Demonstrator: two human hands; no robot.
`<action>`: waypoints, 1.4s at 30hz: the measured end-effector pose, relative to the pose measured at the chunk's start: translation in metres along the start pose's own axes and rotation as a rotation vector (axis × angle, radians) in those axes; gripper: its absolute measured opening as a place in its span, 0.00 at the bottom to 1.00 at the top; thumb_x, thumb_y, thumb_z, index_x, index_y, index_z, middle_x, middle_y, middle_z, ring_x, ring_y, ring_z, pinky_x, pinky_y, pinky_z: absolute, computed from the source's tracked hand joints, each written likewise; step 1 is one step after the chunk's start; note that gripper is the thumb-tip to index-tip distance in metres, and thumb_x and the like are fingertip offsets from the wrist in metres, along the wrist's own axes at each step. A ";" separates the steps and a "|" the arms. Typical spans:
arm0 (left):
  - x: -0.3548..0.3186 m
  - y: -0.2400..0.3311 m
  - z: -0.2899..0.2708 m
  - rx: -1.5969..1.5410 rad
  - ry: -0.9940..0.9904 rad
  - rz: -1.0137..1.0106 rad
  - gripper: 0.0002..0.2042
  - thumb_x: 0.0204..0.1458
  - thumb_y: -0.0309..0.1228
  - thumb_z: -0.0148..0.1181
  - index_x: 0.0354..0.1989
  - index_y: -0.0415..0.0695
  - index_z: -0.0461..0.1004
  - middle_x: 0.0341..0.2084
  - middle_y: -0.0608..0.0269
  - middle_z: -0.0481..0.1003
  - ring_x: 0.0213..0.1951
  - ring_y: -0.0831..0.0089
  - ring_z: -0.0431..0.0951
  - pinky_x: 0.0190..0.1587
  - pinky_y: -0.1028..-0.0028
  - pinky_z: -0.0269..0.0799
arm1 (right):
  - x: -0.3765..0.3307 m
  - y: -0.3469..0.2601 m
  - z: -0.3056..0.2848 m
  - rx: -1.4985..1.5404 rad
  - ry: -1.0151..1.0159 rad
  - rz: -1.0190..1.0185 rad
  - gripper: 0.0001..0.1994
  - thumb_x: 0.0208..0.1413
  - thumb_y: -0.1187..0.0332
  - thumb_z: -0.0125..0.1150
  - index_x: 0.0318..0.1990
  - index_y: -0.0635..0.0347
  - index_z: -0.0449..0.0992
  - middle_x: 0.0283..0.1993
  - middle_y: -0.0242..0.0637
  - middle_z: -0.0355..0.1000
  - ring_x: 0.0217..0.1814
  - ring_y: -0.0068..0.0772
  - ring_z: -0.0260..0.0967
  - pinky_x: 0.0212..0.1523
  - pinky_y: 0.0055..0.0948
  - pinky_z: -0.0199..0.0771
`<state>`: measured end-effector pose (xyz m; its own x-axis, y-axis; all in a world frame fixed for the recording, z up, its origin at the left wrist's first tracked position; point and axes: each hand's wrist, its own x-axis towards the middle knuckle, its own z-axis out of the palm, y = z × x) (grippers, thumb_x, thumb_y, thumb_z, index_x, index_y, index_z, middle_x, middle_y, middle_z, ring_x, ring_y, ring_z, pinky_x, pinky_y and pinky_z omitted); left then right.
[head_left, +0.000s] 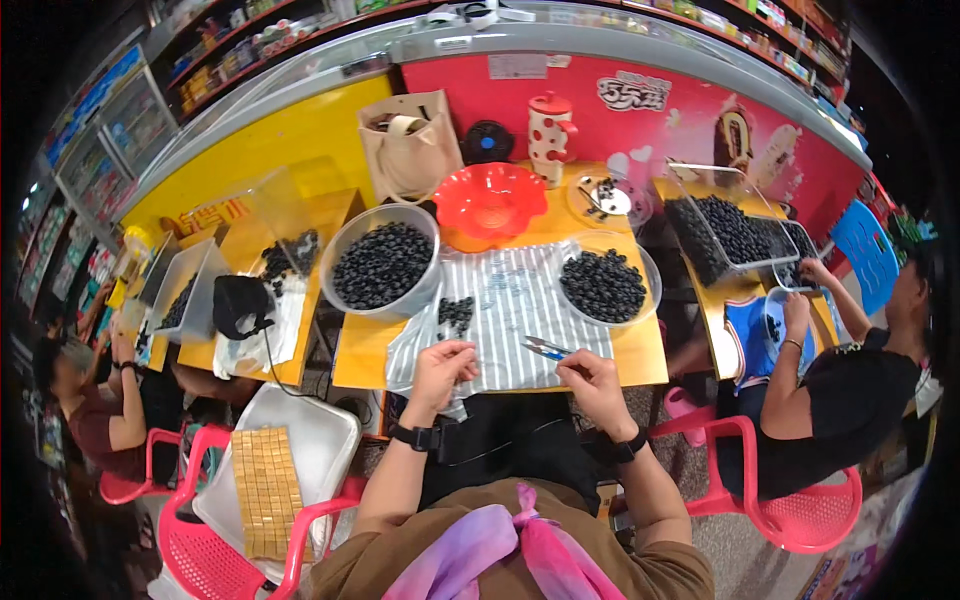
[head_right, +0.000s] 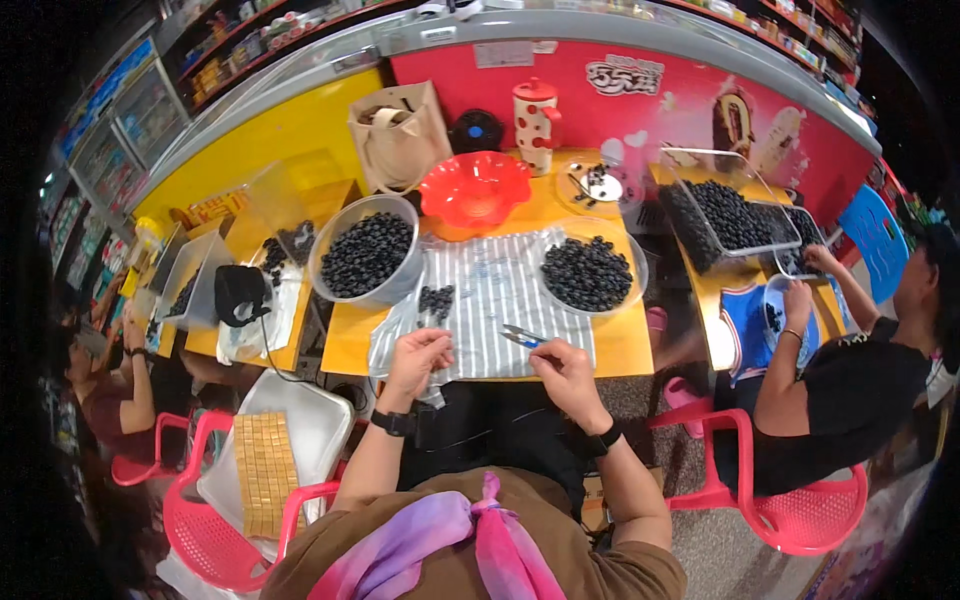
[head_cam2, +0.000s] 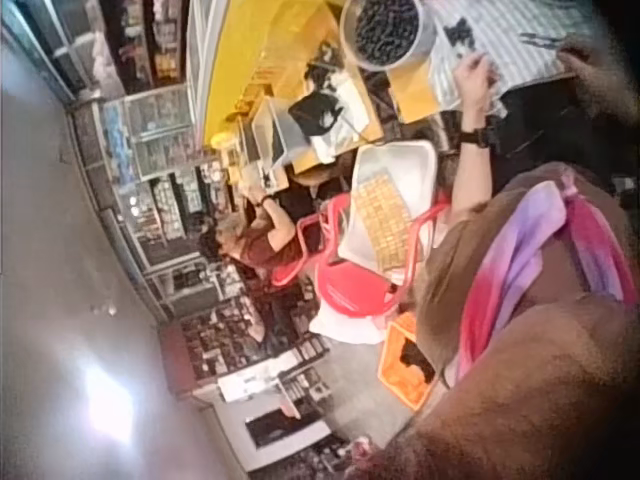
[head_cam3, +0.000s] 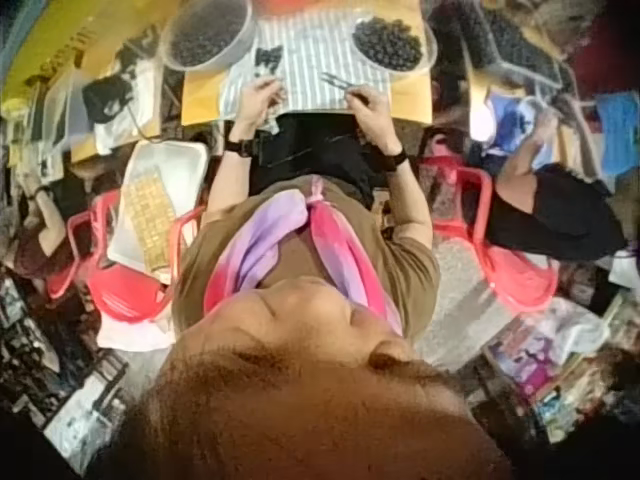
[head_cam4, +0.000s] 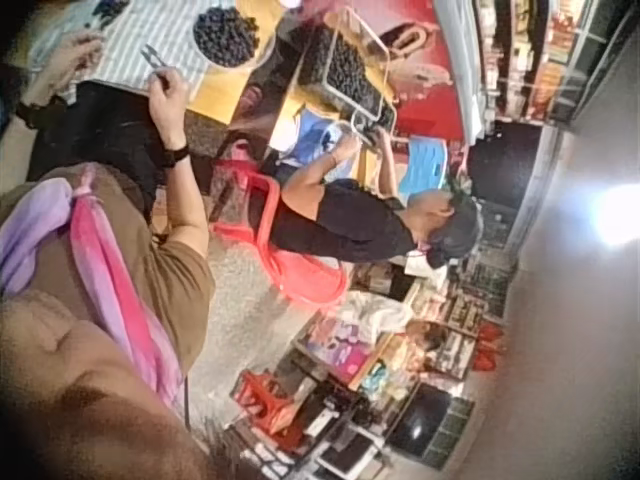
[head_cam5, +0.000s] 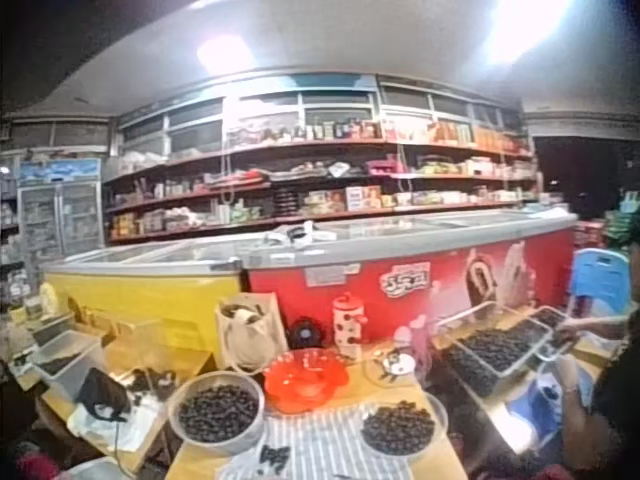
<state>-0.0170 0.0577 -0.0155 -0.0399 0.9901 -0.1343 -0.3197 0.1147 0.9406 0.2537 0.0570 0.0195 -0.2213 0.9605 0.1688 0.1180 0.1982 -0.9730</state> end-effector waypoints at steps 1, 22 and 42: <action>0.000 -0.001 -0.002 -0.016 -0.011 0.008 0.08 0.54 0.23 0.58 0.40 0.34 0.76 0.25 0.61 0.77 0.23 0.76 0.77 0.26 0.81 0.72 | 0.002 -0.002 0.004 -0.002 -0.017 -0.005 0.03 0.53 0.76 0.59 0.32 0.68 0.75 0.26 0.30 0.72 0.29 0.17 0.68 0.30 0.18 0.68; -0.014 -0.001 -0.006 -0.105 -0.105 -0.037 0.05 0.55 0.23 0.57 0.38 0.37 0.76 0.27 0.67 0.77 0.28 0.82 0.76 0.31 0.83 0.72 | 0.059 -0.045 0.075 -0.429 -0.149 -0.083 0.05 0.48 0.74 0.62 0.32 0.67 0.76 0.30 0.45 0.75 0.29 0.39 0.74 0.30 0.31 0.73; -0.011 -0.004 -0.014 -0.228 -0.153 -0.061 0.04 0.57 0.23 0.54 0.37 0.36 0.74 0.27 0.64 0.76 0.29 0.78 0.77 0.33 0.80 0.73 | 0.125 -0.029 0.133 -0.799 -0.439 -0.161 0.09 0.41 0.70 0.62 0.32 0.62 0.76 0.30 0.49 0.74 0.34 0.53 0.73 0.34 0.46 0.72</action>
<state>-0.0284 0.0450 -0.0219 0.1234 0.9846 -0.1237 -0.5229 0.1704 0.8352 0.0941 0.1455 0.0482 -0.6209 0.7817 0.0590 0.6502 0.5556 -0.5182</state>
